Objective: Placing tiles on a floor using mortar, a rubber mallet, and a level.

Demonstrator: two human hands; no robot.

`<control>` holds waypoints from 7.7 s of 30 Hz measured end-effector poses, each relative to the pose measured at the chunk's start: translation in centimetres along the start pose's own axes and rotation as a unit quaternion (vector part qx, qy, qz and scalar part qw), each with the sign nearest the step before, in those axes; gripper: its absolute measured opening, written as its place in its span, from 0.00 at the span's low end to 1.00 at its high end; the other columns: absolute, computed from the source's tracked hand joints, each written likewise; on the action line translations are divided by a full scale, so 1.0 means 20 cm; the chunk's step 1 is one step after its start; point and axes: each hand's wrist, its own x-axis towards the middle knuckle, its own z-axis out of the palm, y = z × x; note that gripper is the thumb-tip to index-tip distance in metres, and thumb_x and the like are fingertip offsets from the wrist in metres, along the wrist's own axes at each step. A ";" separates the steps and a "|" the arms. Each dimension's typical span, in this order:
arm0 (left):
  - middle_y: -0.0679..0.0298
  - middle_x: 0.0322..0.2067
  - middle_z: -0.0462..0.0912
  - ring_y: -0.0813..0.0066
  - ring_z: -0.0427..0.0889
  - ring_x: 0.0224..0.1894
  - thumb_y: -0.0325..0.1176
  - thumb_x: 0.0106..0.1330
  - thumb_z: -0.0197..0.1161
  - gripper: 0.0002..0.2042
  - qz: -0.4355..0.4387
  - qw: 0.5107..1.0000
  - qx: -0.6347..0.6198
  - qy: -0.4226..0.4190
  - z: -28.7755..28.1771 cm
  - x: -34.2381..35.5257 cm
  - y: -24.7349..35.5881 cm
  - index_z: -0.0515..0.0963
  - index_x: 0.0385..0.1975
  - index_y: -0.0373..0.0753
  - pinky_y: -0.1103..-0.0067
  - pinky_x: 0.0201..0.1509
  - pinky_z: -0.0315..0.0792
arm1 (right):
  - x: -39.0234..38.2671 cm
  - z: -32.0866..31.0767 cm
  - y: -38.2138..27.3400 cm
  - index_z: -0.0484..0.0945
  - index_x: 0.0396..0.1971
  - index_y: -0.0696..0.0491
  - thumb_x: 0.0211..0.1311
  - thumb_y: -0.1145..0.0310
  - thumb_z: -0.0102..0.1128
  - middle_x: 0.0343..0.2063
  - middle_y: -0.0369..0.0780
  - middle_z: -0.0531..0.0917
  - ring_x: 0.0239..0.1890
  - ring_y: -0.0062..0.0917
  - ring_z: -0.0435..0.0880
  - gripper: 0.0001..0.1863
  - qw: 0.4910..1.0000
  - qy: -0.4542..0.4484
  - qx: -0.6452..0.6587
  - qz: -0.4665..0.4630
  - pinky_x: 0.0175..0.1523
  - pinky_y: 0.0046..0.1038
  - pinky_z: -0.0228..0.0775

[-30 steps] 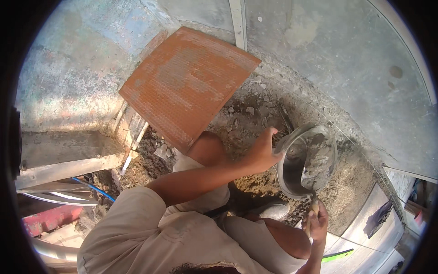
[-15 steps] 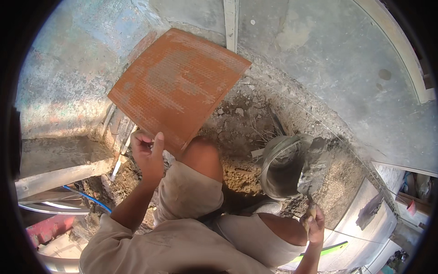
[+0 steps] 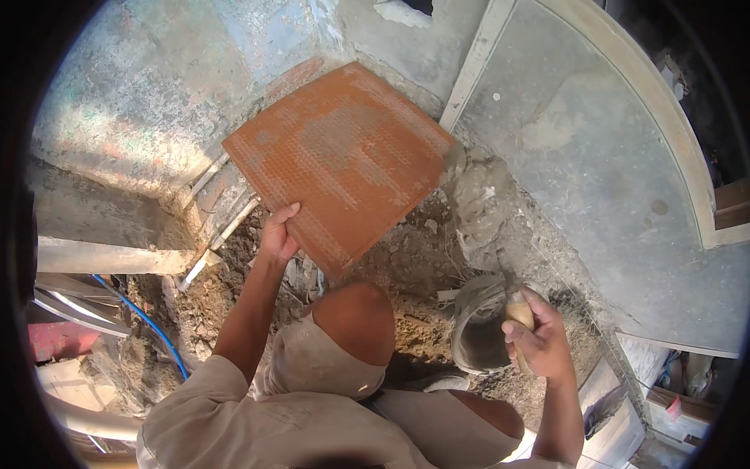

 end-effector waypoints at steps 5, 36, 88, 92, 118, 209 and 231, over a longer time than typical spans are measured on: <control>0.50 0.53 0.76 0.57 0.80 0.52 0.23 0.60 0.61 0.26 0.023 1.000 -0.019 0.000 -0.12 -0.15 0.15 0.64 0.59 0.30 0.62 0.57 0.77 | 0.39 0.42 -0.24 0.66 0.61 0.62 0.61 0.70 0.65 0.27 0.40 0.80 0.22 0.22 0.78 0.30 0.968 -0.059 -0.219 -0.108 0.29 0.23 0.72; 0.54 0.61 0.70 0.54 0.69 0.62 0.48 0.69 0.51 0.29 -0.062 0.989 -0.135 -0.013 -0.28 -0.12 0.18 0.61 0.65 0.37 0.59 0.67 0.63 | 0.99 1.06 1.01 0.68 0.44 0.56 0.53 0.71 0.65 0.42 0.51 0.72 0.37 0.52 0.77 0.20 0.854 0.268 -0.402 -0.194 0.36 0.48 0.71; 0.56 0.65 0.64 0.55 0.66 0.65 0.60 0.71 0.44 0.35 -0.020 0.994 -0.095 -0.042 -0.17 -0.05 0.12 0.56 0.68 0.40 0.57 0.67 0.62 | 0.21 0.58 0.98 0.77 0.29 0.59 0.68 0.43 0.50 0.19 0.39 0.77 0.16 0.20 0.77 0.29 0.944 -0.054 -0.103 0.309 0.23 0.23 0.72; 0.56 0.66 0.63 0.54 0.64 0.66 0.63 0.70 0.44 0.36 -0.021 0.998 -0.053 -0.006 -0.16 -0.10 0.16 0.55 0.69 0.42 0.56 0.67 0.62 | 0.11 0.55 0.53 0.76 0.38 0.61 0.65 0.53 0.60 0.22 0.43 0.79 0.21 0.27 0.83 0.22 0.953 0.028 -0.226 0.201 0.27 0.28 0.75; 0.52 0.68 0.60 0.50 0.61 0.68 0.63 0.67 0.46 0.40 -0.047 0.996 -0.076 0.002 -0.27 -0.11 0.17 0.52 0.70 0.39 0.53 0.69 0.58 | 1.82 0.89 -0.37 0.75 0.43 0.56 0.69 0.55 0.51 0.24 0.51 0.81 0.26 0.37 0.85 0.18 0.750 -0.110 -0.625 -0.188 0.29 0.36 0.76; 0.57 0.60 0.69 0.59 0.69 0.62 0.72 0.62 0.42 0.43 -0.006 0.994 -0.098 0.039 -0.31 -0.09 0.14 0.62 0.64 0.39 0.62 0.66 0.64 | 1.44 0.96 -0.56 0.74 0.41 0.57 0.71 0.57 0.46 0.27 0.41 0.79 0.26 0.30 0.80 0.17 0.894 -0.090 -0.417 0.139 0.33 0.35 0.76; 0.57 0.61 0.69 0.59 0.68 0.62 0.73 0.61 0.40 0.44 -0.023 0.994 -0.097 0.033 -0.32 -0.10 0.15 0.60 0.65 0.39 0.62 0.66 0.64 | 1.86 1.13 -0.68 0.70 0.27 0.52 0.71 0.55 0.47 0.18 0.33 0.69 0.16 0.19 0.69 0.17 0.902 -0.184 -0.358 0.156 0.20 0.25 0.66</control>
